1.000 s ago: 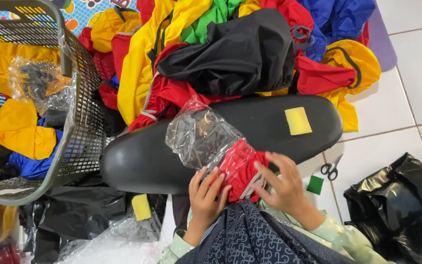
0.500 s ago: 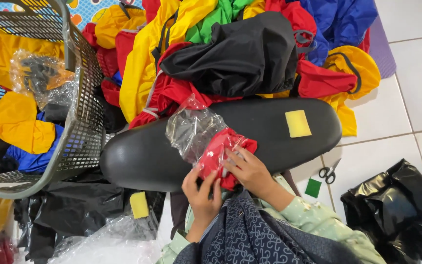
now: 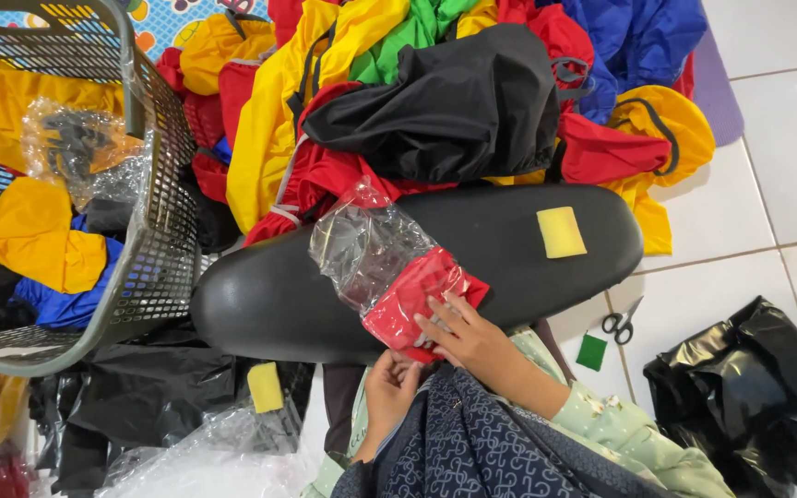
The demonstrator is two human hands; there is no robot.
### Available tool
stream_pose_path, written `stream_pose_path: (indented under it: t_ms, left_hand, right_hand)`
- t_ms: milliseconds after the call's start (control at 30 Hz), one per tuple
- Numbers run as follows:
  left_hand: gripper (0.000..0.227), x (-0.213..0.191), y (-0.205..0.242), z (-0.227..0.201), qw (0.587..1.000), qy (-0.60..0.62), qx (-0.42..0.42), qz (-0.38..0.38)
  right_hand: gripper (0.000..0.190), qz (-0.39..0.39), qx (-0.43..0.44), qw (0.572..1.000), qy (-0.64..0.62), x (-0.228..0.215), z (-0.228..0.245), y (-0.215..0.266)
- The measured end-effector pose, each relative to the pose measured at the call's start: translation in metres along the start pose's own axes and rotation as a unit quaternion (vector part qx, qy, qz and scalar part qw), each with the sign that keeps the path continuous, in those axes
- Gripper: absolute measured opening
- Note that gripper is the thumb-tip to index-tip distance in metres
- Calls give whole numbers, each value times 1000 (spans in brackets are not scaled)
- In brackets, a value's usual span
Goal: Folding fabric covers, placing them into plastic bags, and trimming loose threads with scissors.
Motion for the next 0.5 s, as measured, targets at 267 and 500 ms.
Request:
stream_pose_path:
  t_ms: [267,500]
  left_hand:
    - [10,4,3,-28,997,-77,-26,9]
    - [23,0,13,18,989,-8,-103,106]
  right_hand:
    - [55,-99,-29,995,6,18,-7,-36]
    - [65,-82,-52,992,-78,16,12,-19]
Point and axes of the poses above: each hand's wrist, its own y-axis away from the middle knuckle, its own x-axis out of the palm, z = x × y, the point moved 9 cm from there along -y, towards the middle knuckle, and after that the axes turned 5 degrees about -y, right-handed, at the moved point
